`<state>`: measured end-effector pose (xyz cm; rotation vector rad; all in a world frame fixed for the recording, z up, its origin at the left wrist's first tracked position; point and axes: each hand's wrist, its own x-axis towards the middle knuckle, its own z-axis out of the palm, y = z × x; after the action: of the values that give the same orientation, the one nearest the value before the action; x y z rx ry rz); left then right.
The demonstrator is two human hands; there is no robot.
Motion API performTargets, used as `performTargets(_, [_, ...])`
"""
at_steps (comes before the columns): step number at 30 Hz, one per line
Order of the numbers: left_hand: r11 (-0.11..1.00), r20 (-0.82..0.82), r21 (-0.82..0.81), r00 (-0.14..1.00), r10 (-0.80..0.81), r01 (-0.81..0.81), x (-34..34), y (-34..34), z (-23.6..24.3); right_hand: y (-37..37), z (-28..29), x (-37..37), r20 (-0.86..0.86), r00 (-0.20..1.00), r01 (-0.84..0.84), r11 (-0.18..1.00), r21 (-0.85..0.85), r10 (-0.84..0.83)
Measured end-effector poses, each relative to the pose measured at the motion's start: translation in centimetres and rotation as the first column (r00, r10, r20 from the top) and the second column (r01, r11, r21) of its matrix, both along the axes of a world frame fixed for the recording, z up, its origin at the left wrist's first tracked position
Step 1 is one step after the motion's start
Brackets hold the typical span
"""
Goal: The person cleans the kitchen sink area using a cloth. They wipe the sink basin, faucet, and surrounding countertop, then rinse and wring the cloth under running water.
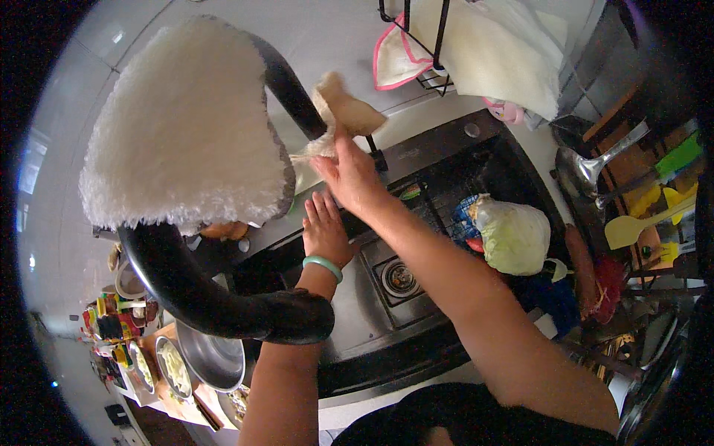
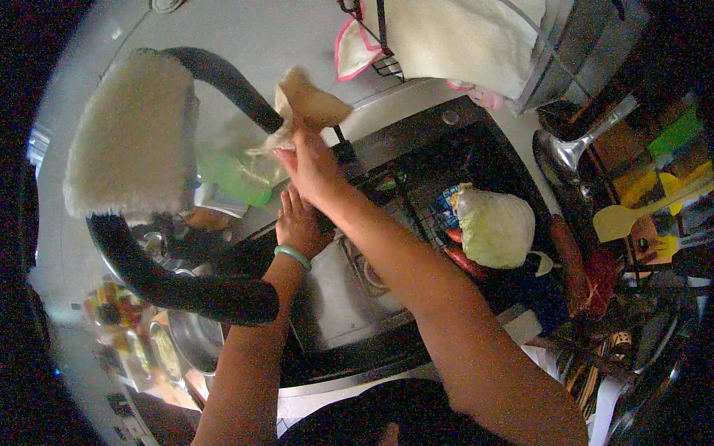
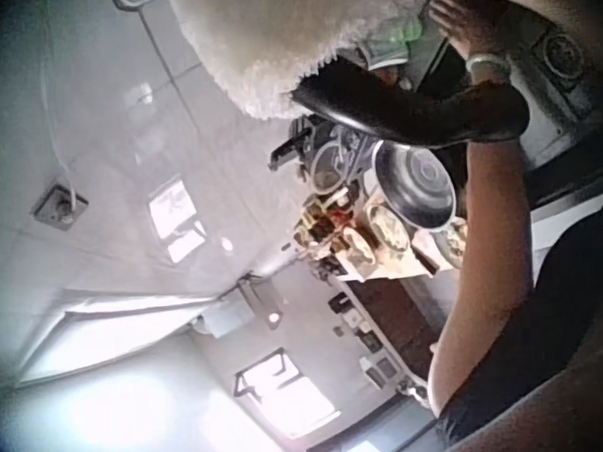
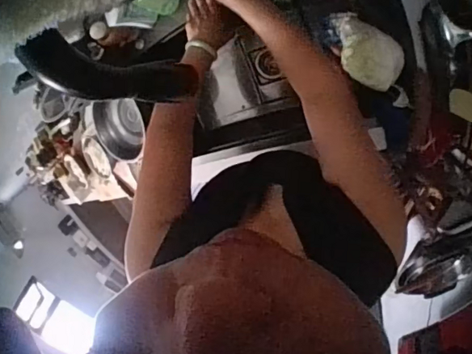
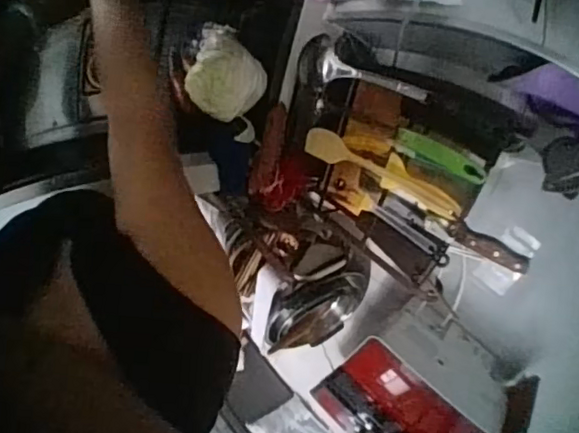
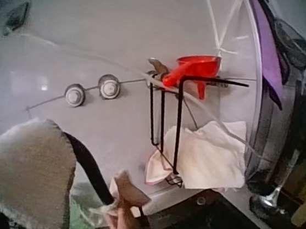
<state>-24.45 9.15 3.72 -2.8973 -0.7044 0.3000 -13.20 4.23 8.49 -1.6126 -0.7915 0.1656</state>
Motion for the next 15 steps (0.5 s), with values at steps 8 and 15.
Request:
performTargets(8, [1.0,-0.004,0.003,1.0,-0.011,0.011,0.4,0.3,0.0,-0.7,-5.2,-0.4,0.379,0.874,0.291,0.952,0.095,-0.304])
performTargets(15, [1.0,0.002,0.002,1.0,0.011,-0.011,0.1,0.1,-0.1,-0.5,-1.5,0.9,0.324,0.926,0.192,0.981,0.035,-0.193])
